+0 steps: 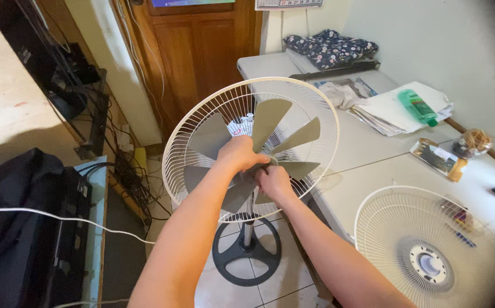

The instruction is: The person disassembles a standing fan by removing the front grille, unscrewing the blade hub, detaching the blades, and separating the motor housing from the stand. The components are placed on a nearby table.

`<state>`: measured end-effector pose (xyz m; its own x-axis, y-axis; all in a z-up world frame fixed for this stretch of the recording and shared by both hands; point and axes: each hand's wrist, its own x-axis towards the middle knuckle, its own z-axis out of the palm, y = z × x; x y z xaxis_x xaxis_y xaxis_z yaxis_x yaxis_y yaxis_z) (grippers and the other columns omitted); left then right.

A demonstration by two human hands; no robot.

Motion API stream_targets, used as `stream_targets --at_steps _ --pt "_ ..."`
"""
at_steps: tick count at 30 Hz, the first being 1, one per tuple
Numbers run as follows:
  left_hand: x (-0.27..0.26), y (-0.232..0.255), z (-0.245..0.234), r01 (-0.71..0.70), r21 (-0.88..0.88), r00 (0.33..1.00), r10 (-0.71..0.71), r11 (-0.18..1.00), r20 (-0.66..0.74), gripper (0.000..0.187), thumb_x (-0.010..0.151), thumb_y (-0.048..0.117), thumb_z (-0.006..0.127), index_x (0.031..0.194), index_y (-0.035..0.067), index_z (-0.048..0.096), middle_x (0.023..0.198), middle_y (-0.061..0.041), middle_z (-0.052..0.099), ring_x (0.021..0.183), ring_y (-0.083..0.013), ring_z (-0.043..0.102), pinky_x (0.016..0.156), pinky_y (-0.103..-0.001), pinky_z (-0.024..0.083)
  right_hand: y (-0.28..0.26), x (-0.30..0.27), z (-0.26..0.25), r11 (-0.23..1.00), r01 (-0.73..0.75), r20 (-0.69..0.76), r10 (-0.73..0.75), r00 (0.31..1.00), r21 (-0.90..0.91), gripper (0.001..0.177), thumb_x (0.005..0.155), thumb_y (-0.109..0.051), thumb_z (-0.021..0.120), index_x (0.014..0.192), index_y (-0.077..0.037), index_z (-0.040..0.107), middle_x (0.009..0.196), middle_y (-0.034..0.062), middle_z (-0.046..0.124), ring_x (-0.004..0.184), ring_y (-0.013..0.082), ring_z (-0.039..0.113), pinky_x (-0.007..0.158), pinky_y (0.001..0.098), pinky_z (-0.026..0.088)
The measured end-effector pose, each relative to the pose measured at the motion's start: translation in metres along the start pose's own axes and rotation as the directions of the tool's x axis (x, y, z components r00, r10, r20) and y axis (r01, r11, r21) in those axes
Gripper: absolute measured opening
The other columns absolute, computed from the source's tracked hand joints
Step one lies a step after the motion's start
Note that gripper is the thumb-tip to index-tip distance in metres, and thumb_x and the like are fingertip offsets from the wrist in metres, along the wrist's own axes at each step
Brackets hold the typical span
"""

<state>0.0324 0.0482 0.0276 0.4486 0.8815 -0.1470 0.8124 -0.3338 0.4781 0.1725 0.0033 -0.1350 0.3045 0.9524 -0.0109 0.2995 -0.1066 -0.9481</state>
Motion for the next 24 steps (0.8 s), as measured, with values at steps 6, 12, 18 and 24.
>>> stream_targets --at_steps 6,12,18,24 --pt "0.002 -0.003 0.007 -0.119 -0.015 0.976 0.114 0.993 -0.186 0.057 0.065 0.051 0.089 0.097 0.004 0.078 0.091 -0.015 0.074 0.083 -0.0302 0.071 0.072 -0.043 0.056 -0.013 -0.015 -0.003 0.799 0.277 -0.096 -0.383 0.919 -0.535 0.034 0.09 -0.032 0.068 0.083 0.001 0.07 0.082 0.0259 0.07 0.08 0.0452 0.069 0.075 0.0531 0.054" --pt "-0.027 0.008 -0.017 -0.096 -0.045 0.987 0.101 0.994 0.122 0.072 0.075 0.043 0.088 0.12 -0.006 0.06 0.092 -0.023 0.08 0.076 -0.0315 0.078 0.069 -0.041 0.062 -0.015 -0.014 -0.025 0.862 0.259 -0.059 -0.315 0.947 -0.435 0.029 0.091 -0.033 0.065 0.097 -0.006 0.076 0.086 0.0175 0.075 0.083 0.0368 0.072 0.076 0.046 0.056" --pt "-0.052 -0.014 -0.079 -0.582 -0.04 0.712 0.486 0.812 -0.506 0.029 0.088 0.026 0.071 0.111 0.008 0.071 0.095 -0.013 0.076 0.079 -0.0326 0.073 0.069 -0.043 0.056 -0.036 -0.075 -0.004 0.906 0.239 -0.461 -0.389 0.798 -0.35 0.101 0.063 -0.036 0.095 0.14 -0.002 0.038 0.14 0.0317 0.04 0.129 0.0443 0.046 0.106 0.047 0.045" --pt "-0.071 -0.02 -0.08 -0.585 0.307 0.476 0.624 0.751 -0.619 0.011 0.093 0.02 0.072 0.097 0.01 0.071 0.094 -0.011 0.072 0.092 -0.0357 0.069 0.081 -0.048 0.052 -0.063 -0.058 0.033 0.819 0.269 -0.389 -0.496 0.776 -0.507 0.134 0.05 -0.034 0.101 0.156 -0.009 0.023 0.154 0.0394 0.015 0.14 0.0587 0.024 0.113 0.0606 0.028"
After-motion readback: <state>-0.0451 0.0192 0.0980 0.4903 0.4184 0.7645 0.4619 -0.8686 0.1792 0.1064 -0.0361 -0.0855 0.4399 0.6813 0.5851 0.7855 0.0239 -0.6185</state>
